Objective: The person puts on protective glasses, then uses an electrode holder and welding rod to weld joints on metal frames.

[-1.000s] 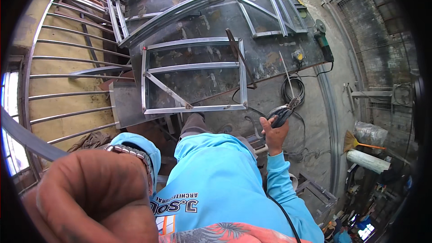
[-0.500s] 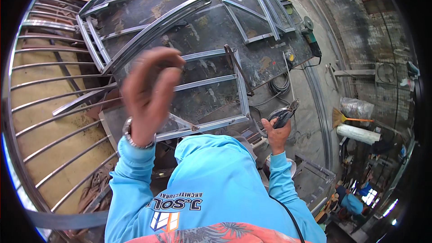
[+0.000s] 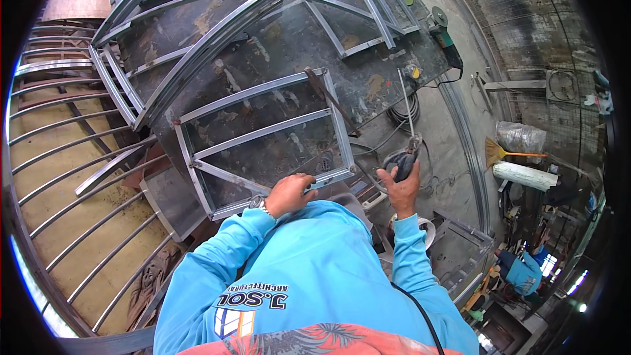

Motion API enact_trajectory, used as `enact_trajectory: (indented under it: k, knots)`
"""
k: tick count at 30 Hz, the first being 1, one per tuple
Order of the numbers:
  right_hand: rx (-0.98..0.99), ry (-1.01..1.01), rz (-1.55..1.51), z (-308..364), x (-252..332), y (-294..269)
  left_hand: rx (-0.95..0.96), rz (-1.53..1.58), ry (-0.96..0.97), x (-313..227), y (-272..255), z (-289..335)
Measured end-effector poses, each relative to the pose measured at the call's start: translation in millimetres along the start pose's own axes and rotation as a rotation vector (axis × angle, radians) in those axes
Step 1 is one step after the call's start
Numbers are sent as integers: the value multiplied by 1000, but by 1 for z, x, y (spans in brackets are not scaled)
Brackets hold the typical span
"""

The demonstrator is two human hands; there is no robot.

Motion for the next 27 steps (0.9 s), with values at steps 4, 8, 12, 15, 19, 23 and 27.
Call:
enact_trajectory:
  k: [4,8,12,15,19,23,27]
  knots:
    - [145,-83,-236,-35,-17,-12,-19,-55,-17,-1,7,-7]
    - [-100,-460,78,-85,6,-18,-81,-106,-123,6,17,1]
    - [-62,-485,136,-146,-11,20,-128,-149,-238,-2,22,12]
    - [-14,-509,243,-191,-33,66,-252,-151,-328,-5,28,28]
    - [87,-517,333,-219,-41,114,-313,-90,-458,-15,40,47]
    - [165,-485,402,-215,-52,142,-385,-92,-491,-35,48,57]
    - [180,-519,311,-223,-52,137,-404,-94,-517,-42,53,58]
Point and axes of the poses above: each hand's wrist, its own z-axis away from the middle knuckle, its own y-axis out of the palm, x = y × z, the point moved 8 cm from there along -z, towards the middle knuckle, and after that the axes turned 1 degree about y, right-handed, at the moved point
